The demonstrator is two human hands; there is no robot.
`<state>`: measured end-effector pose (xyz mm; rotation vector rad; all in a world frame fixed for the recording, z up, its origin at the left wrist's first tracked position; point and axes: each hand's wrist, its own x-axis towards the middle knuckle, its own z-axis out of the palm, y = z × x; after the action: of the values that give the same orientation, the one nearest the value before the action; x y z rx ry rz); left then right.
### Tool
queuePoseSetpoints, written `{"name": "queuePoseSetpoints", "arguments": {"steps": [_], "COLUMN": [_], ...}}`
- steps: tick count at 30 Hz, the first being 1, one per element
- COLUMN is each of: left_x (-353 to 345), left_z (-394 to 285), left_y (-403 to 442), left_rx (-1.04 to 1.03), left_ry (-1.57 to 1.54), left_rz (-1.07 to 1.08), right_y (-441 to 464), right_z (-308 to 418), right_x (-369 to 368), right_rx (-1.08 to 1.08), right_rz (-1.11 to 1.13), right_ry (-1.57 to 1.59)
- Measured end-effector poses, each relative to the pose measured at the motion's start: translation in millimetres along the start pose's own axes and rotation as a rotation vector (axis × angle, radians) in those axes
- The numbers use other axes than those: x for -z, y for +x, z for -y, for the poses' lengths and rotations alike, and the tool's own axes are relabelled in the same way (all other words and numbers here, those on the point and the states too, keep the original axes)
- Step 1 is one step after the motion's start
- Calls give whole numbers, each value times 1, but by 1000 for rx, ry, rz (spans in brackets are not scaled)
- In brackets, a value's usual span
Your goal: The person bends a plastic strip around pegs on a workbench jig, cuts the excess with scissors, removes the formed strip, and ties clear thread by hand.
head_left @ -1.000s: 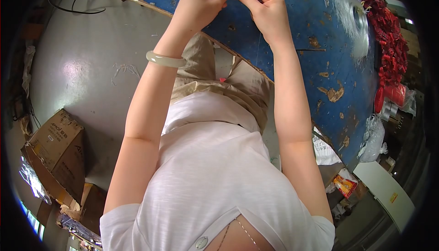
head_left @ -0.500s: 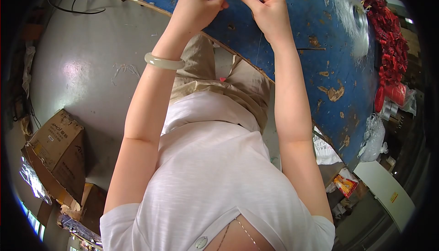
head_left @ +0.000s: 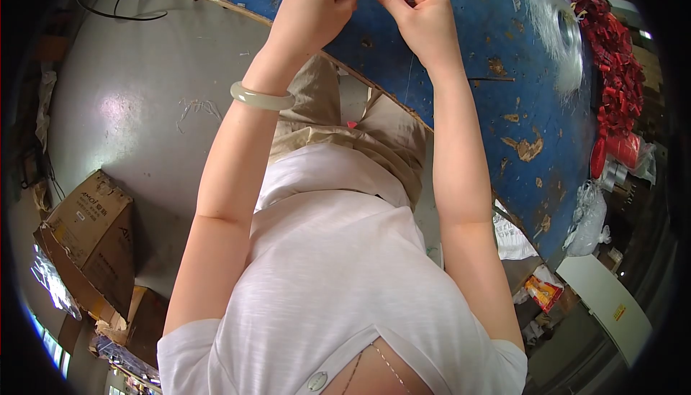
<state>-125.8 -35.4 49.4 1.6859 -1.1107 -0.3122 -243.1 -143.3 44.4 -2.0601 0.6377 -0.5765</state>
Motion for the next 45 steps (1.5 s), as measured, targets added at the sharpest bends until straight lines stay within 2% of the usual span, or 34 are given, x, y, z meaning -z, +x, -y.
{"name": "queuePoseSetpoints", "arguments": {"steps": [3,6,9,12,16,19,25,28,29,30,33,36,39,40,41,44,45], "left_x": [7,14,20,39,59,69,55,42,42,41,33,26,12,8,5,-5,-12], "left_z": [-13,-25,-34,-35,-39,-59,-48,-24,-39,-42,-48,-49,-45,-45,-44,-38,-32], "left_y": [4,11,29,57,77,67,53,38,32,30,24,18,3,-2,-4,-10,-11], "left_rx": [-277,-250,-328,-395,-322,-142,28,-324,-271,-318,-437,-319,-162,-95,122,295,357], "left_ry": [89,270,446,412,477,326,328,376,384,417,544,293,105,54,-79,-251,-420], "left_rz": [-71,-10,84,321,383,429,300,-36,-45,-25,-11,-3,-98,-133,-85,-91,-118], "right_y": [-4,-4,-3,-3,-9,-9,-8,-7,-9,-9,0,2,4,5,5,5,5], "right_z": [2,-6,-11,-13,-9,-10,12,21,33,39,29,37,23,18,13,6,4], "right_x": [-4,-7,-8,-9,-7,-7,-7,-6,-3,0,0,7,10,7,5,4,5], "right_rx": [103,289,435,498,492,535,558,499,475,450,566,502,510,533,556,554,541], "right_rz": [-102,-189,-211,-229,-262,-296,-234,-233,-218,-204,-317,-208,-58,-61,-62,-7,19], "right_ry": [-113,-188,-280,-418,-473,-482,-562,-530,-563,-598,-584,-665,-713,-723,-733,-749,-751]}}
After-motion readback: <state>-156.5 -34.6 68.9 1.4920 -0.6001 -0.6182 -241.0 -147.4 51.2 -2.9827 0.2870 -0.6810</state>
